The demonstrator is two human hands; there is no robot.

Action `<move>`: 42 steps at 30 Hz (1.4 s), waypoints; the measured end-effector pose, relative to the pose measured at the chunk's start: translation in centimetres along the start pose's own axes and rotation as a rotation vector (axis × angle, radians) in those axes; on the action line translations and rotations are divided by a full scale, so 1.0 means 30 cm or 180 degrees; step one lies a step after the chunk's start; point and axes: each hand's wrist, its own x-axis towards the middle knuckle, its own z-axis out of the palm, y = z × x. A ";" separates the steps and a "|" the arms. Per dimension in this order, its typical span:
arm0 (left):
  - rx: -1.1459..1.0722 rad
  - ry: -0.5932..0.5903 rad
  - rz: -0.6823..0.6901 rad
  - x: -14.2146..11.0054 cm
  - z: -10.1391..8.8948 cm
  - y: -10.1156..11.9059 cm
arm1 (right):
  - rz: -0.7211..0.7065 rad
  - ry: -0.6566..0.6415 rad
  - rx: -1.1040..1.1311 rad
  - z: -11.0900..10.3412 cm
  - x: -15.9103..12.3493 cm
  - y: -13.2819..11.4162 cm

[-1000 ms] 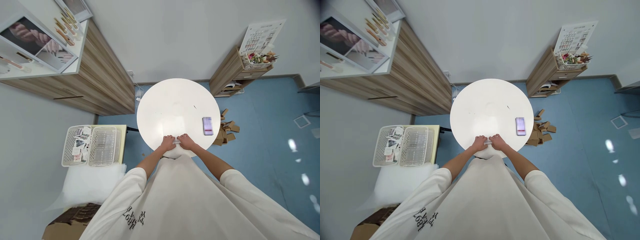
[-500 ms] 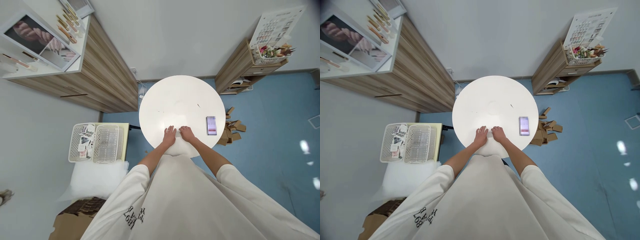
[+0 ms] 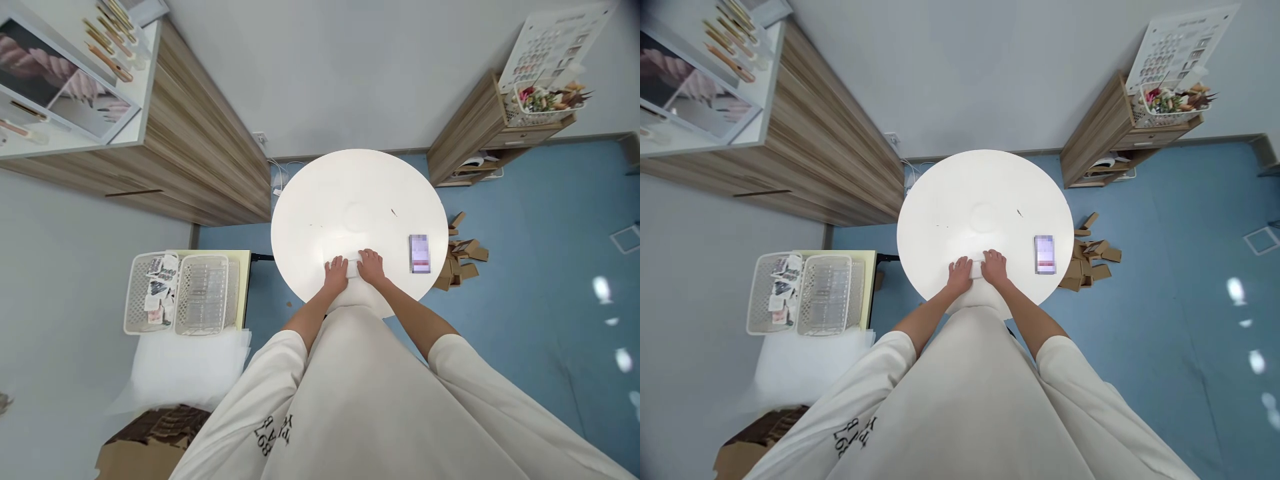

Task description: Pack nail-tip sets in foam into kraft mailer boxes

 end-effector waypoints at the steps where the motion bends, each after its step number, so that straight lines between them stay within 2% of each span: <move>1: -0.0030 -0.0032 -0.0027 0.000 -0.003 0.000 | 0.0276 0.0060 0.0127 0.004 -0.015 0.016; 4: -0.0053 -0.0076 -0.0033 0.000 -0.012 -0.004 | 0.1054 0.0053 0.0461 0.018 -0.060 0.062; 6: -0.0048 -0.0075 -0.0016 -0.001 -0.019 -0.005 | 0.1280 0.0008 0.0611 0.026 -0.083 0.082; 10: -0.0110 0.0013 0.0061 -0.025 -0.026 0.008 | 0.1313 -0.0004 0.0651 0.035 -0.102 0.075; 13: -0.0187 0.0099 0.0298 -0.066 -0.020 0.031 | 0.1347 0.0109 0.0562 0.040 -0.100 0.048; 19: -0.0049 -0.0086 0.0506 -0.138 -0.006 0.046 | 0.1278 0.0429 0.0596 0.058 -0.096 0.016; 21: -0.0051 -0.0204 0.0511 -0.145 -0.010 0.035 | 0.1263 0.0349 0.0660 0.061 -0.088 0.012; 25: -0.0143 -0.0424 0.0516 -0.138 -0.026 0.013 | 0.1539 -0.0156 0.0683 0.060 -0.062 0.011; 28: -0.0192 -0.0486 0.0563 -0.127 -0.033 0.003 | 0.1725 0.0035 0.1135 0.064 -0.051 0.018; 32: -0.0238 -0.0492 0.0601 -0.123 -0.040 -0.007 | 0.1532 0.0152 0.1678 0.067 -0.061 0.015; 39: -0.0657 -0.0459 0.0490 -0.126 -0.061 -0.013 | 0.0659 0.0079 0.1712 0.063 -0.080 -0.070; 42: -0.0888 -0.0407 0.0371 -0.127 -0.060 -0.013 | 0.0487 -0.0085 0.1507 0.069 -0.077 -0.100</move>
